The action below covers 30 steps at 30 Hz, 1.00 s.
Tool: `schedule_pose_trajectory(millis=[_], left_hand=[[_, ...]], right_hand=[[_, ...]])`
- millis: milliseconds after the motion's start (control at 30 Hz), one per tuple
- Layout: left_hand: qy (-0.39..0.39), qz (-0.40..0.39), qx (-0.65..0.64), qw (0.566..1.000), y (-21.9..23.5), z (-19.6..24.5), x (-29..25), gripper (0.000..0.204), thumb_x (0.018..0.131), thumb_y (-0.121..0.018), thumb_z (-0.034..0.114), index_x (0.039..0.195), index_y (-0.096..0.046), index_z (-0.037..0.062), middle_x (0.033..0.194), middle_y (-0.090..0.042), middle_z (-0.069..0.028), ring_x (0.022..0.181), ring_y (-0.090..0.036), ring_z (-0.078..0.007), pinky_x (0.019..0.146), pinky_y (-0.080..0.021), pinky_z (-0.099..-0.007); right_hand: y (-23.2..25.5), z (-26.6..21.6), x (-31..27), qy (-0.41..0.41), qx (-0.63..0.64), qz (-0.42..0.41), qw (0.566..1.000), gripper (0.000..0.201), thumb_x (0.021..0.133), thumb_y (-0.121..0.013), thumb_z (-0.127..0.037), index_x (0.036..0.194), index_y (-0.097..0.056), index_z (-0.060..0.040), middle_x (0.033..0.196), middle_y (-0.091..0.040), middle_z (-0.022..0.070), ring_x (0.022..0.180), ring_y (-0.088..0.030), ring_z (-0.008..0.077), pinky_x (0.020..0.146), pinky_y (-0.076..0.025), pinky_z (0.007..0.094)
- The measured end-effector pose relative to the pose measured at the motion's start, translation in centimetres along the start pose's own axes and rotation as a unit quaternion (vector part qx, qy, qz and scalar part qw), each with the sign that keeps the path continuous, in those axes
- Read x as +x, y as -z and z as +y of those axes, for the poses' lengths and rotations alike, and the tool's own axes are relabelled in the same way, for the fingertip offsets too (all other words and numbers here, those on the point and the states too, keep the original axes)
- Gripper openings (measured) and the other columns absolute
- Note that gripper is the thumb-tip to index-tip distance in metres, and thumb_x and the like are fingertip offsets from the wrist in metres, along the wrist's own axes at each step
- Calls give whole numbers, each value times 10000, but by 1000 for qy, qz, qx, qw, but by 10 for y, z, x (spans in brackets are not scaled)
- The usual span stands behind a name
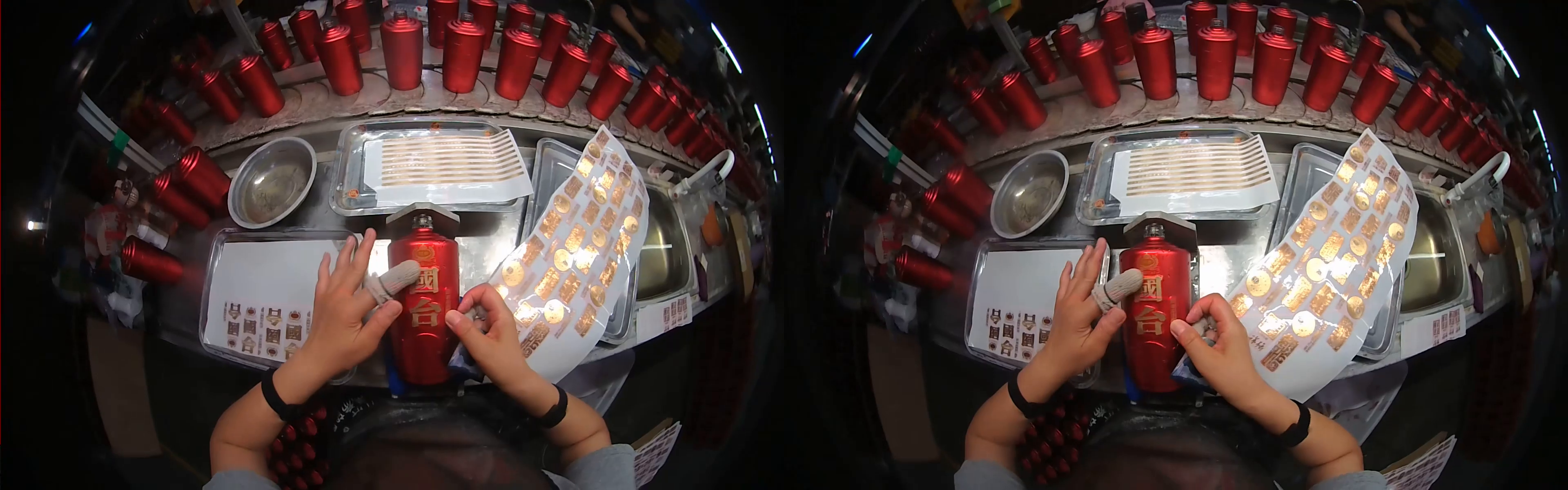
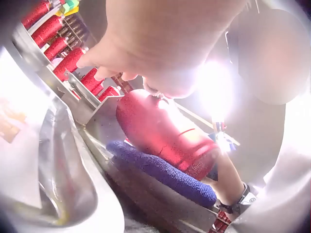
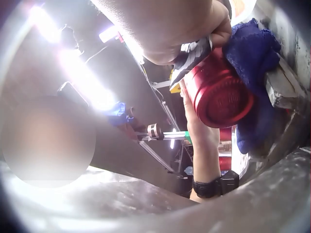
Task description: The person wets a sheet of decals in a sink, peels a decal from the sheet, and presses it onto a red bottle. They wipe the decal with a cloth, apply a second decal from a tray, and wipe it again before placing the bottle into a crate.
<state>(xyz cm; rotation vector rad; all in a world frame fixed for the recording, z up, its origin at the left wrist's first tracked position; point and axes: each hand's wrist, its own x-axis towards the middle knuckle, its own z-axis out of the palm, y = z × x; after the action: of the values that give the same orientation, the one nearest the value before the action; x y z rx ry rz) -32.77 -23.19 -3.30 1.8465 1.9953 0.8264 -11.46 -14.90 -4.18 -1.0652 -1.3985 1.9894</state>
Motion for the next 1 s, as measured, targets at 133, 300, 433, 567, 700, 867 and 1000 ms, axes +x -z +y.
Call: schedule_pose_trajectory(millis=[133, 300, 433, 567, 700, 867, 1000], left_hand=[[-14, 19, 27, 999, 7, 8, 2, 306, 879, -613, 385, 1121, -720, 230, 1542, -294, -175, 1377, -283, -466, 1082, -123, -660], [-104, 11, 82, 991, 6, 16, 23, 289, 873, -617, 407, 1048, -738, 212, 1531, -326, -155, 1363, -310, -460, 1065, -141, -676], [-110, 38, 77, 990, 2, -2, 37, 308, 895, -592, 403, 991, -738, 150, 1507, -366, -155, 1357, -315, -471, 1057, -160, -676], [-75, 42, 76, 993, 3, -9, 46, 335, 932, -542, 379, 1061, -708, 118, 1527, -335, -143, 1385, -280, -442, 1088, -126, -645], [-88, 41, 38, 994, 1, -4, 30, 324, 919, -558, 383, 1028, -717, 123, 1540, -304, -150, 1387, -269, -443, 1081, -124, -659], [-55, -16, 27, 998, -5, 2, -15, 398, 940, -499, 444, 1251, -652, 249, 1551, -263, -188, 1407, -231, -455, 1100, -74, -644], [-24, -25, 2, 999, -5, 16, -46, 408, 939, -492, 465, 1254, -651, 259, 1547, -259, -208, 1405, -231, -464, 1101, -53, -645]], right_hand=[[2, 5, 2, 14, -10, -11, 1000, 180, 910, -649, -103, 964, -478, -78, 874, -486, -44, 698, -421, -21, 582, -343, 144], [1, 9, 3, 28, 1, 0, 1000, 189, 896, -674, -117, 935, -495, -72, 852, -500, -41, 728, -453, -5, 602, -372, 152], [-1, 6, 2, 21, 19, 6, 1000, 186, 894, -676, -114, 931, -498, -71, 845, -501, -45, 731, -461, -5, 603, -370, 144], [4, 8, 4, 16, -30, 7, 999, 160, 894, -674, -117, 921, -523, -69, 827, -524, -35, 742, -484, 11, 638, -387, 154], [18, 7, 7, -37, 84, 7, 996, 112, 886, -649, -115, 929, -566, -53, 840, -585, 0, 753, -530, 57, 706, -417, 199], [22, -33, 16, 61, 40, 40, 997, 332, 809, -604, 39, 1116, -494, -25, 933, -582, 28, 857, -581, 78, 772, -478, 218], [-13, -57, 37, 379, -278, 97, 877, 358, 760, -641, 69, 1094, -553, -26, 968, -594, 94, 907, -611, 209, 785, -486, 302]])
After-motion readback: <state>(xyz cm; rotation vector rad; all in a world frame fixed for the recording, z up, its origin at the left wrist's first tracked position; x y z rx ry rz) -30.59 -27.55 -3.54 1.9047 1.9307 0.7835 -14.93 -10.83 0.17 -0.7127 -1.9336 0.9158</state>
